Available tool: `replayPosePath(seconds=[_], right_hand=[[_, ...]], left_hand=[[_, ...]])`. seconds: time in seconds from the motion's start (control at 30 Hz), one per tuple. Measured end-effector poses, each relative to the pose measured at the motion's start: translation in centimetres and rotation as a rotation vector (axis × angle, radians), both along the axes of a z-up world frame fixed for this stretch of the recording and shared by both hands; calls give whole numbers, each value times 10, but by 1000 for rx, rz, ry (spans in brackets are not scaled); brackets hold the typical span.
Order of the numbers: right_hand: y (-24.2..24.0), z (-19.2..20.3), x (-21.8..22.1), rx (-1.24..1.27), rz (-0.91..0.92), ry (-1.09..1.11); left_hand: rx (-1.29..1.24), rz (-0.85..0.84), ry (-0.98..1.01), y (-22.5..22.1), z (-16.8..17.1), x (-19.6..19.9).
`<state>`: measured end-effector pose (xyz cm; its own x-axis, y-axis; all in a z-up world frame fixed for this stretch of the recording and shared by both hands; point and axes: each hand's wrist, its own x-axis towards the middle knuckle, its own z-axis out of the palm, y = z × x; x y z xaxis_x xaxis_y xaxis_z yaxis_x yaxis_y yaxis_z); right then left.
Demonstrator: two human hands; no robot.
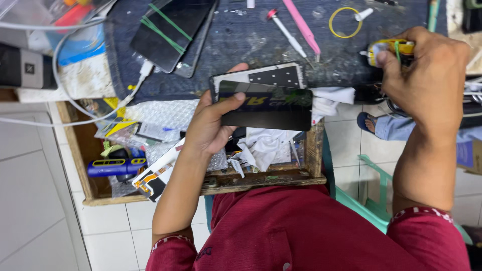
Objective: The person applies adhesive from a tube to the edges of a phone frame and then presses a new screen panel onto the frame.
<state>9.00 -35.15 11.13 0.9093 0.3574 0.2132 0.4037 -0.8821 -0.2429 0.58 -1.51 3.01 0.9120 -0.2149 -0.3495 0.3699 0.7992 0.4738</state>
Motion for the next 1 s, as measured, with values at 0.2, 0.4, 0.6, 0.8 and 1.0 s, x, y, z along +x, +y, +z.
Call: replayPosePath(seconds=[0.2, 0.4, 0.6, 0.8, 1.0], right_hand=[[-3, 26, -13, -295, -16, -96], [73, 2, -13, 403, 381, -40], [141, -26, -4, 559, 568, 113], [155, -24, -7, 521, 613, 81], [154, -28, -7, 501, 621, 56]], left_hand=[[9, -8, 30, -1, 3, 0], [-14, -3, -25, 1, -6, -4], [-40, 5, -16, 3, -17, -4], [-33, 24, 13, 1, -33, -3], [-27, 33, 5, 1, -33, -2]])
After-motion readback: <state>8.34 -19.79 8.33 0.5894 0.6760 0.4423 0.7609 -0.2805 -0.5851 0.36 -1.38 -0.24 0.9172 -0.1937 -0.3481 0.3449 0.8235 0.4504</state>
